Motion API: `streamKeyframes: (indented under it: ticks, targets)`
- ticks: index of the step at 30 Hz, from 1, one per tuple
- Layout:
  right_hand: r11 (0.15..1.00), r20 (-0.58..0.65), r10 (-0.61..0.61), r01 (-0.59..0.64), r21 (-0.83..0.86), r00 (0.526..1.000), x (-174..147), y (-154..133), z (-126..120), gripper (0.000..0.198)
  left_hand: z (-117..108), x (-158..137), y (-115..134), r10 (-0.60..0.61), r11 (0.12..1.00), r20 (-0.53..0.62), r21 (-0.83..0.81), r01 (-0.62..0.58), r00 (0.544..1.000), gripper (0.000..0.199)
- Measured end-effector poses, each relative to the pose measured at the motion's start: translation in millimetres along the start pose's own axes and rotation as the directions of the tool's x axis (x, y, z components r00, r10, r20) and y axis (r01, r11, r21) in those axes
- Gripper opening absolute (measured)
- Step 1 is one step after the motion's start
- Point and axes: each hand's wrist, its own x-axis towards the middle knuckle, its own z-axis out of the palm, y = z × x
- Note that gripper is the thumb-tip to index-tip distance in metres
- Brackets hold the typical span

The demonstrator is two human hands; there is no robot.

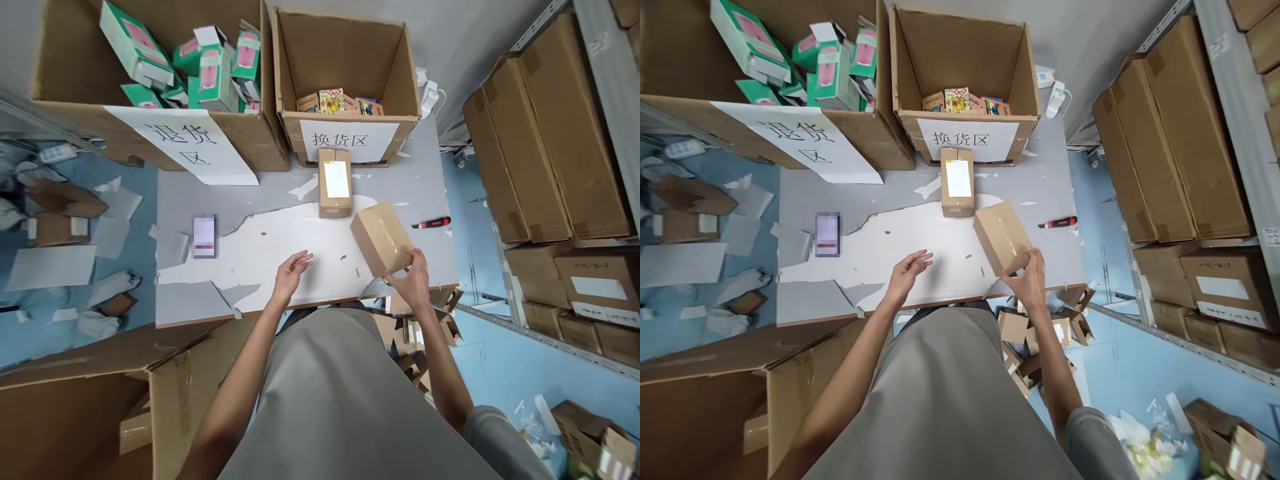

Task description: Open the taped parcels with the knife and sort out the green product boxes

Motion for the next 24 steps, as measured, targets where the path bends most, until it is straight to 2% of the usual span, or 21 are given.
streamKeyframes:
  ticks: [3, 5, 8, 11, 13, 14, 16, 19, 22, 24]
  targets:
    - [0.998, 0.188, -0.044, 0.035, 0.052, 0.981, -27, -9, 7, 0.087, -20, 3, -16, 0.015, 0.997, 0.007, 0.081, -0.015, 1.0, 0.074]
    - [0.994, 0.32, -0.097, 0.076, 0.079, 0.942, -29, -20, 31, 0.089, -33, 5, -25, 0.026, 0.989, 0.021, 0.143, -0.028, 0.999, 0.079]
    - [0.974, 0.482, -0.225, 0.179, 0.14, 0.847, -19, -38, 78, 0.091, -52, 4, -36, 0.045, 0.974, 0.031, 0.222, -0.051, 0.999, 0.084]
    - [0.945, 0.573, -0.326, 0.266, 0.189, 0.752, -5, -51, 114, 0.091, -69, -4, -46, 0.033, 0.959, -0.036, 0.282, -0.021, 0.999, 0.078]
    - [0.937, 0.592, -0.35, 0.287, 0.201, 0.726, 1, -52, 126, 0.094, -76, -11, -53, 0.022, 0.958, -0.076, 0.287, 0.001, 0.997, 0.075]
    - [0.938, 0.589, -0.346, 0.281, 0.202, 0.73, 2, -49, 129, 0.099, -78, -14, -57, 0.022, 0.961, -0.079, 0.278, 0.001, 0.997, 0.075]
    - [0.957, 0.562, -0.289, 0.218, 0.192, 0.775, -1, -39, 131, 0.112, -79, -16, -64, 0.025, 0.967, -0.073, 0.254, -0.005, 0.997, 0.077]
    - [0.986, 0.528, -0.082, -0.009, 0.169, 0.845, -17, -18, 135, 0.133, -77, -10, -75, -0.018, 0.97, -0.065, 0.241, 0.033, 0.998, 0.085]
    - [0.95, 0.544, 0.109, -0.249, 0.19, 0.832, -41, -1, 149, 0.135, -75, 2, -85, -0.088, 0.963, -0.071, 0.25, 0.103, 0.994, 0.092]
    - [0.904, 0.561, 0.159, -0.347, 0.247, 0.812, -55, 2, 161, 0.12, -75, 8, -90, -0.112, 0.957, -0.075, 0.259, 0.127, 0.991, 0.091]
